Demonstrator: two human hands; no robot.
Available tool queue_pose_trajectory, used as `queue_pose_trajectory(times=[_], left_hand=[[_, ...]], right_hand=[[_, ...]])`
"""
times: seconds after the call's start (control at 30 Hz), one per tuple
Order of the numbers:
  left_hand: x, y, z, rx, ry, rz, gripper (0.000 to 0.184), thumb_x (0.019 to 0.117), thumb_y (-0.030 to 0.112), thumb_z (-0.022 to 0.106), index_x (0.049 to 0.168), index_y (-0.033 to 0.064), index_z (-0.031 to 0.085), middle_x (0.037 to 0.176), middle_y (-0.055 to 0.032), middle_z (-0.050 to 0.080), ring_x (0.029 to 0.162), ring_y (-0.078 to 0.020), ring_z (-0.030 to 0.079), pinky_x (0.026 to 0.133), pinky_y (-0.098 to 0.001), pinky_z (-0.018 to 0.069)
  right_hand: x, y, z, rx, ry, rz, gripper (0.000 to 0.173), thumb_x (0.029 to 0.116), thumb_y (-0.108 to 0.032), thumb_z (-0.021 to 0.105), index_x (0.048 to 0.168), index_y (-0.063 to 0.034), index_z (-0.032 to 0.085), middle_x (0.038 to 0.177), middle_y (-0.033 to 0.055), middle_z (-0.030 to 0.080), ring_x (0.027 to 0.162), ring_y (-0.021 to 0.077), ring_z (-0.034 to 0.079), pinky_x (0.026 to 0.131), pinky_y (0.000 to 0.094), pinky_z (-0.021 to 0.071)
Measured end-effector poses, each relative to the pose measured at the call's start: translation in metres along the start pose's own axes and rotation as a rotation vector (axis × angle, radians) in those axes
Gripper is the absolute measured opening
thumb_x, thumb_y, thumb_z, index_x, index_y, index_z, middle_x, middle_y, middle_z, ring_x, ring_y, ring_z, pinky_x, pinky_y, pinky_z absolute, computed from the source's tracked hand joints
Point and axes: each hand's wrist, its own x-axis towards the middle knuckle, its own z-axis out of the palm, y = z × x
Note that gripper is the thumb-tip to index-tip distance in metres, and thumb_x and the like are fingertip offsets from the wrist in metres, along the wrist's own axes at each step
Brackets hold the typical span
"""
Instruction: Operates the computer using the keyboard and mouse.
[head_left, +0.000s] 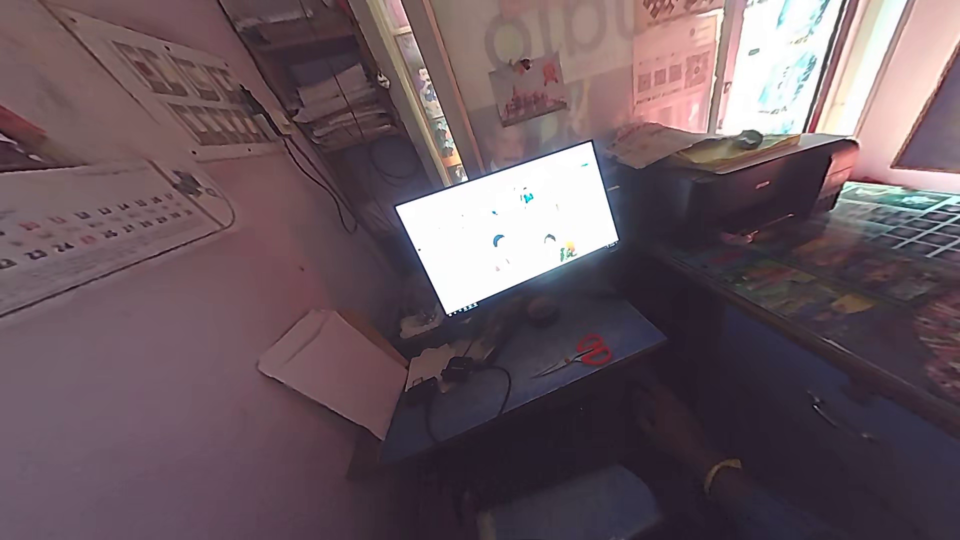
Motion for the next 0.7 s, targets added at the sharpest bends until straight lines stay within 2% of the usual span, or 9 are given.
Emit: queue_pose_trajectory(times=[0.13,0.27,0.37,0.7], left_hand=[[0.000,-0.004,0.004,-0.003,0.007,0.025,0.054,0.1072,0.043,0.038,0.143,0.0076,0.058,0.156,-0.0195,0.046,0.150,-0.0358,0.037,0.124,-0.0491,0.0283],[-0.002,-0.008,0.010,-0.025,0.040,0.039,0.053,0.1072,0.043,0.039,0.141,0.0068,0.060,0.154,-0.0203,0.048,0.148,-0.0352,0.040,0.123,-0.0487,0.0319],[-0.002,-0.007,0.008,-0.023,0.022,0.035,0.054,0.1074,0.043,0.039,0.142,0.0068,0.059,0.155,-0.0204,0.047,0.148,-0.0354,0.040,0.123,-0.0484,0.0317],[-0.003,-0.006,0.006,-0.021,0.018,0.033,0.054,0.1077,0.043,0.039,0.143,0.0067,0.058,0.156,-0.0196,0.046,0.149,-0.0343,0.038,0.123,-0.0477,0.0303]], right_hand=[[-0.001,-0.001,-0.001,0.011,-0.018,0.009,0.050,0.1020,-0.035,0.052,0.150,-0.0209,0.054,0.157,0.0121,0.046,0.146,0.0292,0.043,0.118,0.0452,0.0395],[0.000,0.002,0.003,0.017,-0.009,-0.004,0.048,0.1035,-0.034,0.051,0.150,-0.0211,0.053,0.158,0.0112,0.046,0.146,0.0290,0.044,0.118,0.0449,0.0403],[0.000,0.004,0.008,0.020,0.039,-0.019,0.048,0.1024,-0.033,0.052,0.149,-0.0212,0.054,0.155,0.0106,0.049,0.145,0.0286,0.045,0.117,0.0447,0.0412],[0.000,0.004,0.008,0.011,0.041,-0.001,0.051,0.0996,-0.034,0.055,0.149,-0.0222,0.054,0.154,0.0111,0.050,0.143,0.0303,0.046,0.116,0.0469,0.0415]])
